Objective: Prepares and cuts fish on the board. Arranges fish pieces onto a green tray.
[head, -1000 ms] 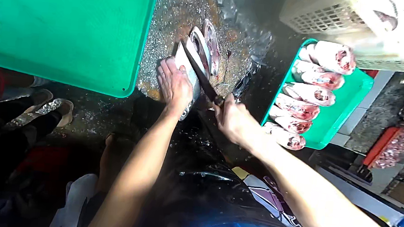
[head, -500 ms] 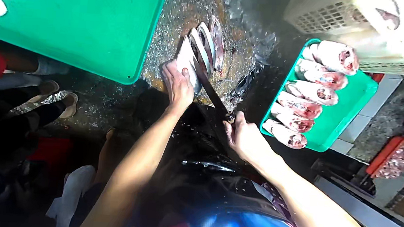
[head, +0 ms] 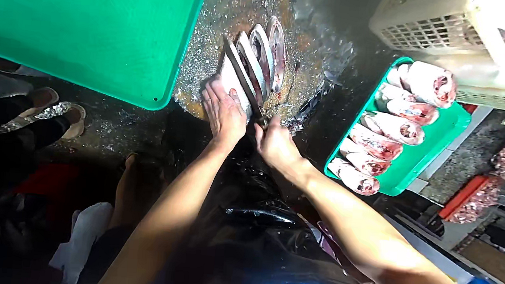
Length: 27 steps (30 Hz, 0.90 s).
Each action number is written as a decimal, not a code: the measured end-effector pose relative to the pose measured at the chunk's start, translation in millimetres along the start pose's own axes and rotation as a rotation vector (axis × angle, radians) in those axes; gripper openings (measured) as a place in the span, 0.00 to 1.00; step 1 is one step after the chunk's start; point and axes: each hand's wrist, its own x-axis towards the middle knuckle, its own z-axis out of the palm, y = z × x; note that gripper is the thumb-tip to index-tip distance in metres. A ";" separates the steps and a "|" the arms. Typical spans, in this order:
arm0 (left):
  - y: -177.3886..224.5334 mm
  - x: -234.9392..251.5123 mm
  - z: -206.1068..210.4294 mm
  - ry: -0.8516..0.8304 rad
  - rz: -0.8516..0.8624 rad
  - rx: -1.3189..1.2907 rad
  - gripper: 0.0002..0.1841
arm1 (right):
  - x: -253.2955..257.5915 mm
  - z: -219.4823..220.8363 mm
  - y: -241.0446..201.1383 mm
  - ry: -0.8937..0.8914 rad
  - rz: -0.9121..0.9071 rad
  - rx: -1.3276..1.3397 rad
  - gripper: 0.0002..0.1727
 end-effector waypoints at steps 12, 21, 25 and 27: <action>2.6 -5.2 3.9 0.059 -0.030 -0.012 0.24 | -31.8 -32.4 11.4 -0.145 0.006 -0.098 0.25; 8.5 -7.2 0.1 0.043 -0.063 0.055 0.24 | -4.7 37.5 48.6 0.020 -0.133 0.067 0.29; -1.1 -5.1 5.2 0.058 -0.033 -0.029 0.24 | -54.3 18.0 73.7 -0.024 -0.122 -0.008 0.26; -11.0 -9.1 8.6 0.109 0.009 -0.175 0.22 | -83.0 1.7 76.4 0.068 -0.181 -0.028 0.23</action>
